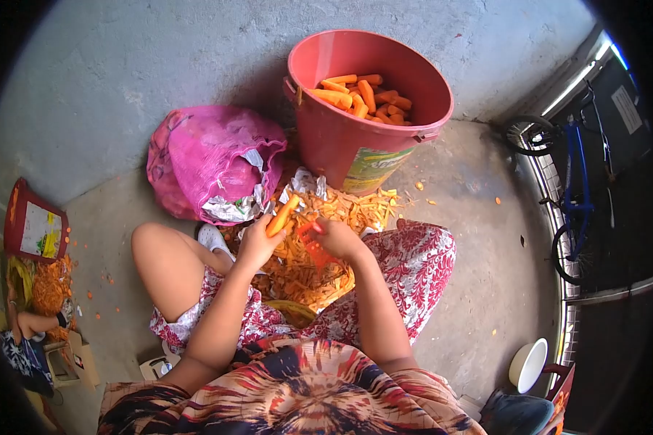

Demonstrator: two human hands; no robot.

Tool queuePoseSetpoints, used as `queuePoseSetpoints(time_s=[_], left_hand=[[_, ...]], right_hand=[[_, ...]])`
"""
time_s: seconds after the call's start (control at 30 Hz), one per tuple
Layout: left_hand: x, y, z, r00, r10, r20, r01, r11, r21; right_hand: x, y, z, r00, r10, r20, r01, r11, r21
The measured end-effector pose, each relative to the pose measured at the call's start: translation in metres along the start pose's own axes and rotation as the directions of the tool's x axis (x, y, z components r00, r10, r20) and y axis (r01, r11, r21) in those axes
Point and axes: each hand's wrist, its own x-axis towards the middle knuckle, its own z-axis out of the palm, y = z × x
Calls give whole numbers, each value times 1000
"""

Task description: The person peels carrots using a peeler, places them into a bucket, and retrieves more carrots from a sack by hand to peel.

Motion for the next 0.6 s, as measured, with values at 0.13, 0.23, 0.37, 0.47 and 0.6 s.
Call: queuePoseSetpoints(time_s=[0.13,0.23,0.37,0.47,0.6], left_hand=[[10,-17,12,988,-152,25,136,785,-605],[13,-20,9,980,-189,66,144,435,-889],[13,-9,7,992,-125,-12,27,304,-952],[5,6,7,998,-55,18,35,340,-940],[-1,3,13,983,64,171,124,456,-881]], right_hand=[[6,4,12,999,-10,42,8,999,37],[15,21,23,999,33,-14,-30,985,172],[36,52,52,986,168,-13,-127,790,599],[37,50,63,979,161,129,-196,533,823],[33,31,54,997,61,53,-68,282,957]])
